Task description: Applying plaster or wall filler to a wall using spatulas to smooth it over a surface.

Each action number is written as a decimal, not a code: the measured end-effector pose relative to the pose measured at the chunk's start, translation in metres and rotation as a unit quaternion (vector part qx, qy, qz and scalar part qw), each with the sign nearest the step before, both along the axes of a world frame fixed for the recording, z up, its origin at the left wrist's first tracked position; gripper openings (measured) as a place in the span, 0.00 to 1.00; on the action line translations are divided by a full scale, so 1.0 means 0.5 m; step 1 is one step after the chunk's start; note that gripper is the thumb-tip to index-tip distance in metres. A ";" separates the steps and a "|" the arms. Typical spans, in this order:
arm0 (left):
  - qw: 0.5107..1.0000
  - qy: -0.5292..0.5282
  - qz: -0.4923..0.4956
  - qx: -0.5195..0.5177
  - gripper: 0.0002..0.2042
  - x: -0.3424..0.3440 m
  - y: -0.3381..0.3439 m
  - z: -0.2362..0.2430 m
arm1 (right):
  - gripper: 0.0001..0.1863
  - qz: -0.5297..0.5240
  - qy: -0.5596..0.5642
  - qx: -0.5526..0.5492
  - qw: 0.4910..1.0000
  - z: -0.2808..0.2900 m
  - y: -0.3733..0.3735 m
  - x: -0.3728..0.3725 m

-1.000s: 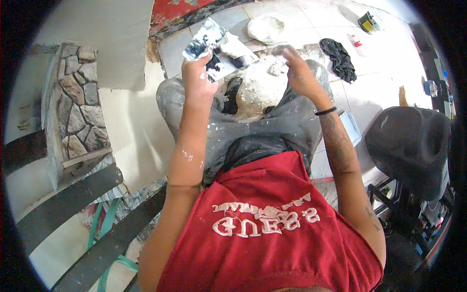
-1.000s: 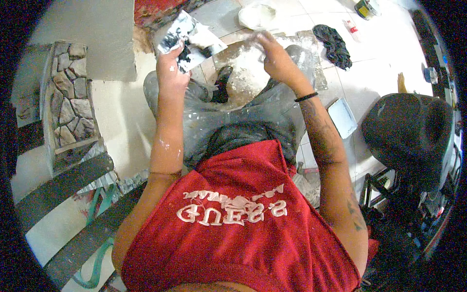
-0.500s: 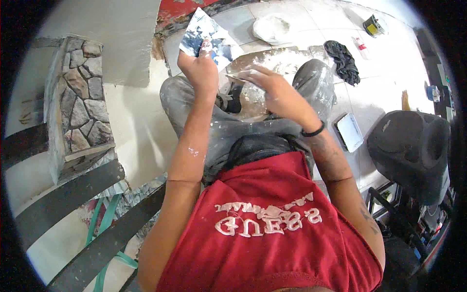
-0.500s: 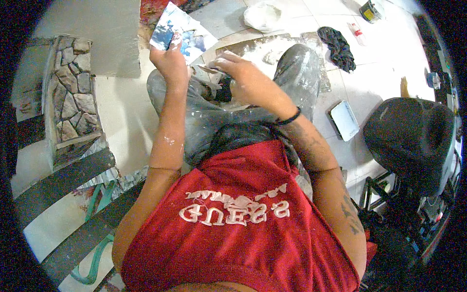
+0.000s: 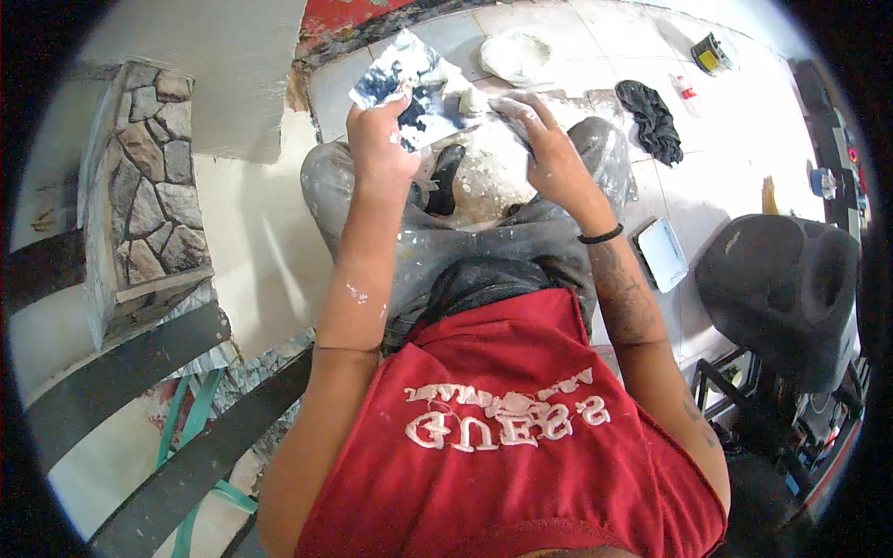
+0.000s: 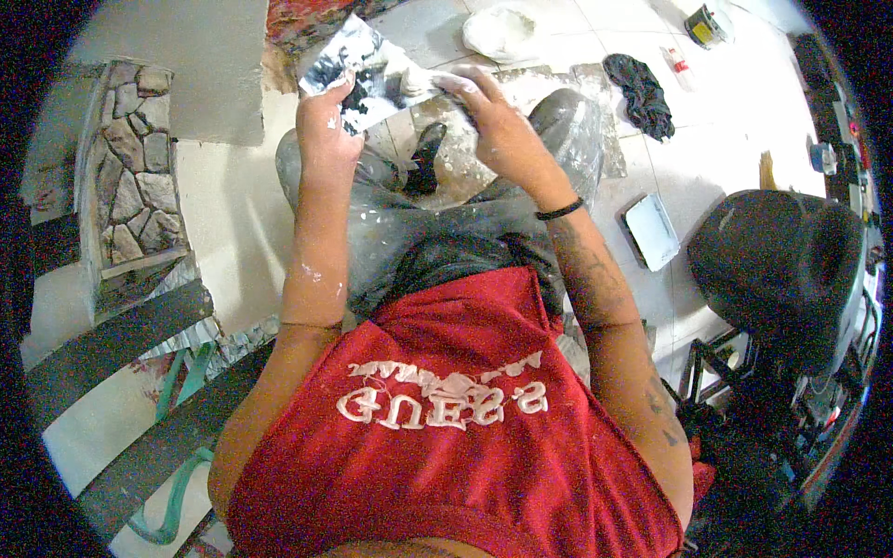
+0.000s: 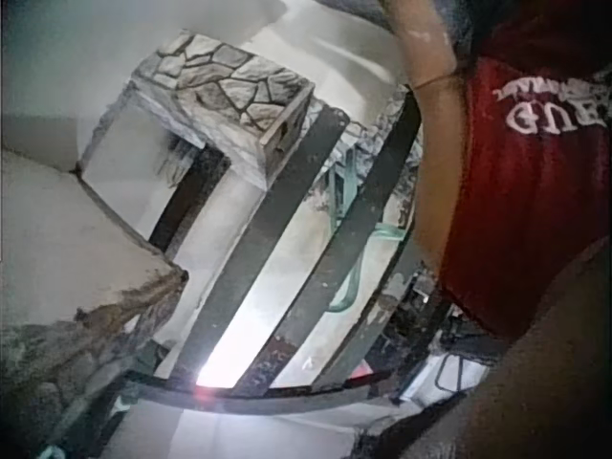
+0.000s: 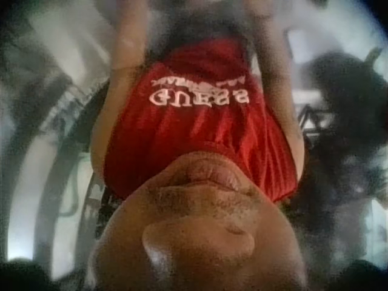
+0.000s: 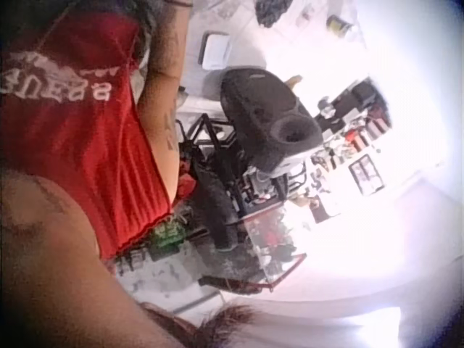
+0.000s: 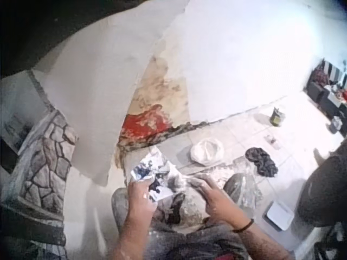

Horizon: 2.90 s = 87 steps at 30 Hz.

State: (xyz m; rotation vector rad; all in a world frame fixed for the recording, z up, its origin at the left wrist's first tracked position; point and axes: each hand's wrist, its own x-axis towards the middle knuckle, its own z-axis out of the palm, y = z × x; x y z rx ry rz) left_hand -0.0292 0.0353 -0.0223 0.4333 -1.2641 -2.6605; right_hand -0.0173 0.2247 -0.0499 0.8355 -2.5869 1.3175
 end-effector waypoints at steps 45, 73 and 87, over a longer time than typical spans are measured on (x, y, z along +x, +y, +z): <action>0.984 -0.133 -0.065 -0.102 0.15 0.095 -0.237 -0.178 | 0.07 0.197 0.816 0.310 0.446 0.917 -0.058 -0.427; 0.989 -0.117 -0.027 -0.086 0.18 0.112 -0.248 -0.208 | 0.07 0.188 0.858 0.287 0.383 0.922 -0.063 -0.475; 0.992 -0.096 -0.055 -0.062 0.16 0.111 -0.253 -0.186 | 0.13 0.175 0.816 0.341 0.433 0.879 -0.024 -0.442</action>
